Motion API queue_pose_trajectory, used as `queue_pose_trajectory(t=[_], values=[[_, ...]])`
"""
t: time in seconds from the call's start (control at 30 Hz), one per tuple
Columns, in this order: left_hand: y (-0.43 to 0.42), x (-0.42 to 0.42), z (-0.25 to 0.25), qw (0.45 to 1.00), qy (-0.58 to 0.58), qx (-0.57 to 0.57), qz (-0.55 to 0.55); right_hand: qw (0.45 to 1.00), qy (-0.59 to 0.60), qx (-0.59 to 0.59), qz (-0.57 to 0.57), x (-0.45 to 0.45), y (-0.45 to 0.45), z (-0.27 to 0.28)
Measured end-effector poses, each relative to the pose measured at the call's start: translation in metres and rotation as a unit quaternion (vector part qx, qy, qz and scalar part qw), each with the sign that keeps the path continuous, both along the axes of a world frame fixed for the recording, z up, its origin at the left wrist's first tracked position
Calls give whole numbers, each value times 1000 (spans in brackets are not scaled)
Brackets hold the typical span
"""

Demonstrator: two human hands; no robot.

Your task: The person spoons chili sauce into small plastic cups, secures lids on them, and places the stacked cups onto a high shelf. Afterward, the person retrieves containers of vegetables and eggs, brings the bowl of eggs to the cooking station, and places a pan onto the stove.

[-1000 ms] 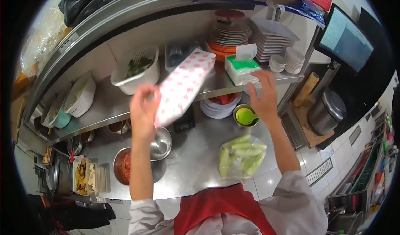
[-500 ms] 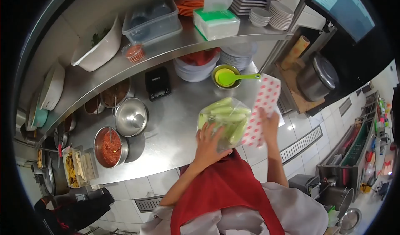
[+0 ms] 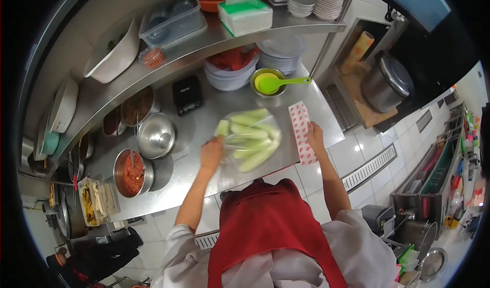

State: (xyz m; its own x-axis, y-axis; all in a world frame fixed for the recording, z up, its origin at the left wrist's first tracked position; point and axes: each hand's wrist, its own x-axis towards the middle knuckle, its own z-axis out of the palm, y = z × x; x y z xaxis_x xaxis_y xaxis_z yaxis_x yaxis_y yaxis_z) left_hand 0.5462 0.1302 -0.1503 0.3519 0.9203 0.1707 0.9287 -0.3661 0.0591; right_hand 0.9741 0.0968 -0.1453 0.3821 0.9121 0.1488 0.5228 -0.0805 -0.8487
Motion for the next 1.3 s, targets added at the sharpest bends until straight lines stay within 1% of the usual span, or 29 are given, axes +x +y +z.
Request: queue_pose_trajectory(t=[0.1,0.13,0.2,0.23,0.3,0.33,0.37,0.4,0.47,0.5,0.53,0.57,0.6,0.63,0.7,0.73,0.83,0.87,0.9,0.97,1.0,1.07,1.1,1.13,1.17,1.2,1.23,1.27,1.3], values=[[22,-35,9,997,50,9,62,999,-47,-23,12,-4,-6,10],[23,-37,18,994,31,11,101,999,-35,-14,9,-9,-13,17],[24,-36,56,984,-9,16,175,1000,-10,7,-3,-26,-29,40],[19,-26,68,987,-53,105,111,999,-9,35,-6,-36,-39,49],[-14,21,88,952,-141,272,-18,996,-9,87,-10,-59,-64,62],[-48,54,107,946,-323,-30,11,995,12,101,0,-74,-77,67],[-80,90,129,848,-483,-217,16,993,32,115,11,-89,-88,72],[-104,118,125,845,-478,-238,6,990,50,128,22,-102,-99,78],[-147,160,119,689,-663,-291,-14,964,261,15,55,-121,-123,95],[-155,159,115,653,-670,-352,-1,929,361,-45,67,-128,-136,102],[-160,159,109,614,-674,-411,9,911,397,-52,95,-133,-146,106],[-164,159,102,571,-676,-465,17,904,417,-55,76,-139,-154,111],[-172,154,95,531,-683,-499,54,896,436,-57,58,-147,-162,117],[-177,149,96,504,-701,-501,63,887,455,-61,38,-151,-170,118],[-189,142,98,448,-736,-501,85,890,444,-92,47,-139,-184,109],[-193,141,103,394,-756,-509,118,888,447,-106,39,-136,-188,122],[-196,130,89,460,-734,-483,126,891,436,-121,28,-129,-194,127],[-196,127,86,458,-741,-473,129,896,423,-133,21,-128,-196,127],[-200,131,84,491,-762,-401,134,901,410,-143,17,-127,-194,127],[-205,145,102,548,-787,-242,147,917,356,-182,13,-130,-191,146],[-203,144,85,610,-760,-181,134,923,327,-203,24,-133,-187,152],[-205,149,68,731,-669,-90,100,958,231,-155,67,-125,-185,134],[-202,162,23,761,-633,-112,86,978,176,-47,98,-114,-179,90],[-200,176,-21,789,-596,-132,69,980,128,-60,143,-106,-170,82],[-187,188,-23,776,-613,-126,80,964,194,-42,178,-104,-162,73],[-172,201,-24,763,-630,-119,90,963,194,-86,165,-98,-148,70],[-167,177,41,745,-658,-104,38,971,96,-143,168,-124,-141,122],[-163,192,50,732,-677,-22,74,953,117,-100,262,-111,-125,113],[-155,194,47,735,-669,-21,105,939,112,-122,302,-102,-106,98]])
